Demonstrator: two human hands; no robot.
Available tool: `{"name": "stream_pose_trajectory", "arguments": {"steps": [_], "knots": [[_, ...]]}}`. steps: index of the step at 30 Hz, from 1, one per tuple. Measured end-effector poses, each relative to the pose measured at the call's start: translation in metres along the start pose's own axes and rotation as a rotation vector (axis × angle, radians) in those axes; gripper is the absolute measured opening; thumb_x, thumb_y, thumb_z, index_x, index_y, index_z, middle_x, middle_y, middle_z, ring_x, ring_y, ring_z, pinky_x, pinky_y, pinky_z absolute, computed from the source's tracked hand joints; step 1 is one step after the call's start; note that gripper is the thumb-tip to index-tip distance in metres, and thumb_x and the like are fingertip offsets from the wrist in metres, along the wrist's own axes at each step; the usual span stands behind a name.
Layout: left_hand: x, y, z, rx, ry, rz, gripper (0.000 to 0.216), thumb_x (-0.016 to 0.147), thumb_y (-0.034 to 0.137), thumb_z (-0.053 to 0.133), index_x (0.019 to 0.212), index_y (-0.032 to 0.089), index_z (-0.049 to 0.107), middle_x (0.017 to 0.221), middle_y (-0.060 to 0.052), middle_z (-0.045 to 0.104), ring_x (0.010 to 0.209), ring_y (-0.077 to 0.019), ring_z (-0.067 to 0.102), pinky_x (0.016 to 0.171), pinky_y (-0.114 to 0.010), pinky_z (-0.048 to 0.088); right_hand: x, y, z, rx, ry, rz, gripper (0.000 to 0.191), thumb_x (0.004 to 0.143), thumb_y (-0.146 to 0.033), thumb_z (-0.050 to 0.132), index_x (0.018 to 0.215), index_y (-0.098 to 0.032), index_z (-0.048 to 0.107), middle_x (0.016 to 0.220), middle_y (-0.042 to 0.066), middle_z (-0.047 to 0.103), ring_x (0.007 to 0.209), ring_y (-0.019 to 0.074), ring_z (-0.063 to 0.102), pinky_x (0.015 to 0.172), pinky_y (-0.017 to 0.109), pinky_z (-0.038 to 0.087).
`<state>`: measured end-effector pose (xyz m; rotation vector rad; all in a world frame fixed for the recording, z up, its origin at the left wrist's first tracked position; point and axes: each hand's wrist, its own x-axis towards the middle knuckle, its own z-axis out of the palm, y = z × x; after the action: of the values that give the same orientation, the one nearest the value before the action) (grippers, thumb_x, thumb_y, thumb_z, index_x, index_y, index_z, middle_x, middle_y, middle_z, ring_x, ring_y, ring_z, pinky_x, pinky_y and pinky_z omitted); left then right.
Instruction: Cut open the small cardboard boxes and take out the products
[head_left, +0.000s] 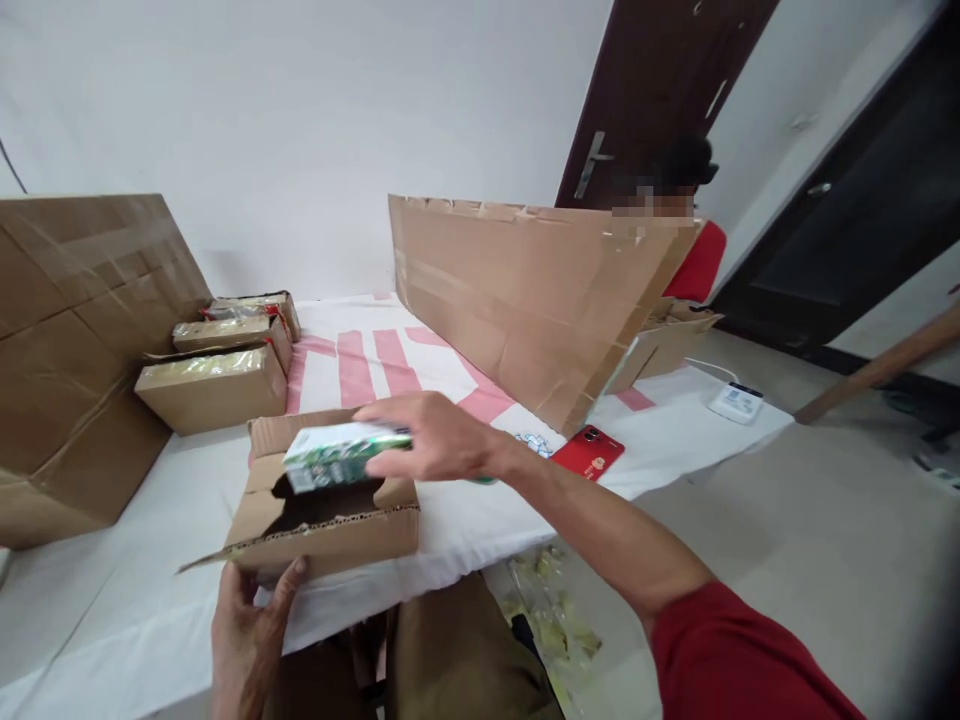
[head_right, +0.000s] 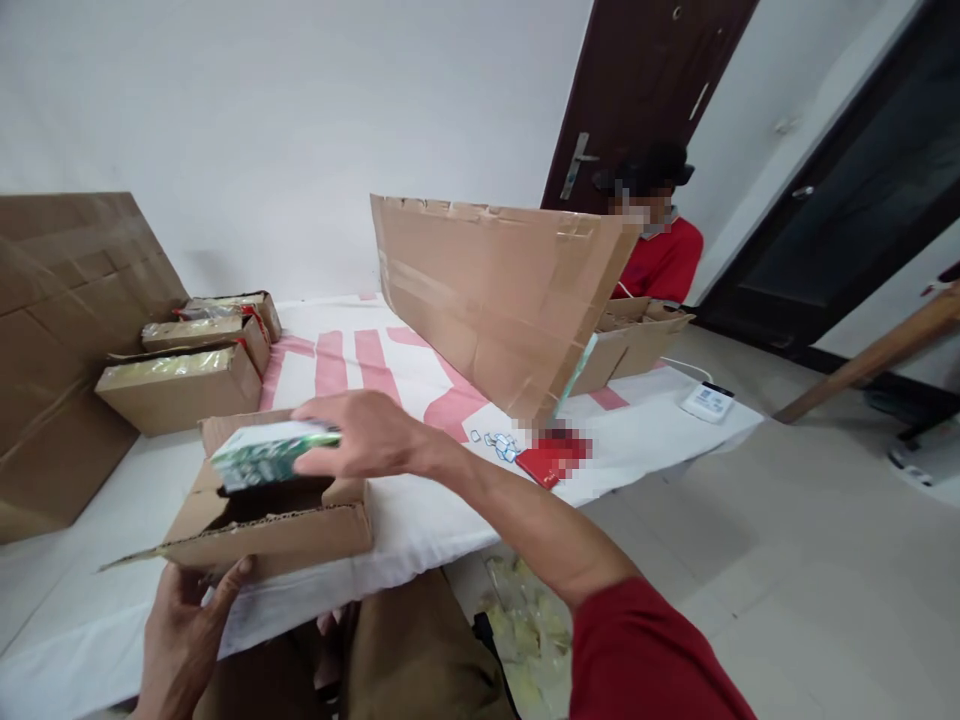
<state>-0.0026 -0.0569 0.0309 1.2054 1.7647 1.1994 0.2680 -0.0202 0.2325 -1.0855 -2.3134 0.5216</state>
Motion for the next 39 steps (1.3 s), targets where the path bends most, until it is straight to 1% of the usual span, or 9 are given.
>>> {"name": "stream_pose_trajectory", "arguments": {"steps": [4,10,15,18,21,24,27,32,39], "knots": [[0.028,0.016,0.02,-0.03,-0.04,0.095,0.068,0.064,0.065,0.078,0.112,0.021,0.061,0.108,-0.008,0.071,0.101,-0.0313,0.068,0.089,-0.043,0.053,-0.056,0.026,-0.014,0.547,0.286,0.252,0.04,0.08,-0.04,0.074,0.113,-0.017,0.074,0.11,0.005,0.077,0.095,0.0205,0.07,0.082,0.032,0.052],[0.069,0.033,0.056,-0.075,-0.107,0.185,0.074,0.069,0.054,0.078,0.13,0.018,0.058,0.118,-0.01,0.069,0.109,-0.0307,0.066,0.096,-0.043,0.053,-0.108,0.038,-0.006,0.952,0.454,0.492,0.04,0.07,-0.042,0.084,0.102,-0.019,0.078,0.093,0.003,0.079,0.083,0.0177,0.071,0.076,0.029,0.052],[0.031,0.031,0.043,-0.057,0.091,0.195,0.089,0.075,0.044,0.075,0.152,0.016,0.042,0.151,-0.02,0.053,0.139,-0.0372,0.052,0.116,-0.054,0.041,-0.119,0.04,0.01,1.011,0.488,0.545,0.042,0.066,-0.041,0.087,0.101,-0.019,0.079,0.094,0.003,0.079,0.079,0.0168,0.07,0.073,0.027,0.053],[-0.012,0.028,0.02,-0.107,0.217,0.248,0.071,0.081,0.045,0.072,0.145,0.019,0.053,0.141,-0.017,0.063,0.129,-0.0334,0.062,0.113,-0.053,0.045,-0.117,0.042,0.023,1.006,0.443,0.534,0.046,0.067,-0.043,0.086,0.106,-0.02,0.078,0.1,0.005,0.079,0.082,0.0183,0.071,0.074,0.03,0.054],[-0.043,0.032,-0.001,-0.208,0.154,0.243,0.047,0.083,0.045,0.073,0.122,0.02,0.069,0.12,-0.012,0.073,0.111,-0.0286,0.071,0.104,-0.046,0.053,-0.109,0.039,0.035,0.961,0.386,0.489,0.048,0.07,-0.045,0.084,0.11,-0.02,0.076,0.109,0.006,0.078,0.091,0.0211,0.072,0.079,0.033,0.056],[-0.055,0.044,-0.016,-0.324,-0.045,0.168,0.041,0.082,0.046,0.078,0.113,0.019,0.073,0.117,-0.011,0.075,0.101,-0.0262,0.074,0.09,-0.038,0.058,-0.1,0.026,0.043,0.779,0.313,0.401,0.048,0.076,-0.043,0.08,0.117,-0.021,0.073,0.116,0.007,0.077,0.1,0.0239,0.072,0.085,0.036,0.057],[-0.058,0.057,-0.026,-0.441,-0.262,0.083,0.048,0.08,0.049,0.081,0.116,0.018,0.074,0.121,-0.014,0.074,0.092,-0.0247,0.074,0.077,-0.034,0.06,-0.091,0.007,0.049,0.435,0.296,0.247,0.048,0.08,-0.036,0.078,0.125,-0.022,0.068,0.12,0.008,0.075,0.105,0.0252,0.071,0.091,0.039,0.057],[-0.063,0.067,-0.03,-0.661,-0.484,-0.066,0.075,0.075,0.065,0.079,0.127,0.012,0.07,0.101,-0.016,0.075,0.076,-0.0237,0.071,0.056,-0.032,0.058,-0.08,-0.012,0.063,-0.09,0.265,-0.24,0.052,0.084,-0.026,0.071,0.136,-0.023,0.06,0.12,0.011,0.074,0.106,0.0286,0.069,0.094,0.047,0.056],[-0.066,0.062,-0.031,-0.723,-0.385,-0.212,0.075,0.064,0.052,0.092,0.123,0.013,0.068,0.093,-0.009,0.076,0.07,-0.0193,0.071,0.063,-0.03,0.059,-0.071,-0.017,0.079,-0.274,0.1,-0.414,0.058,0.094,-0.037,0.069,0.147,-0.022,0.05,0.137,0.016,0.065,0.123,0.0322,0.063,0.099,0.05,0.052]]}}
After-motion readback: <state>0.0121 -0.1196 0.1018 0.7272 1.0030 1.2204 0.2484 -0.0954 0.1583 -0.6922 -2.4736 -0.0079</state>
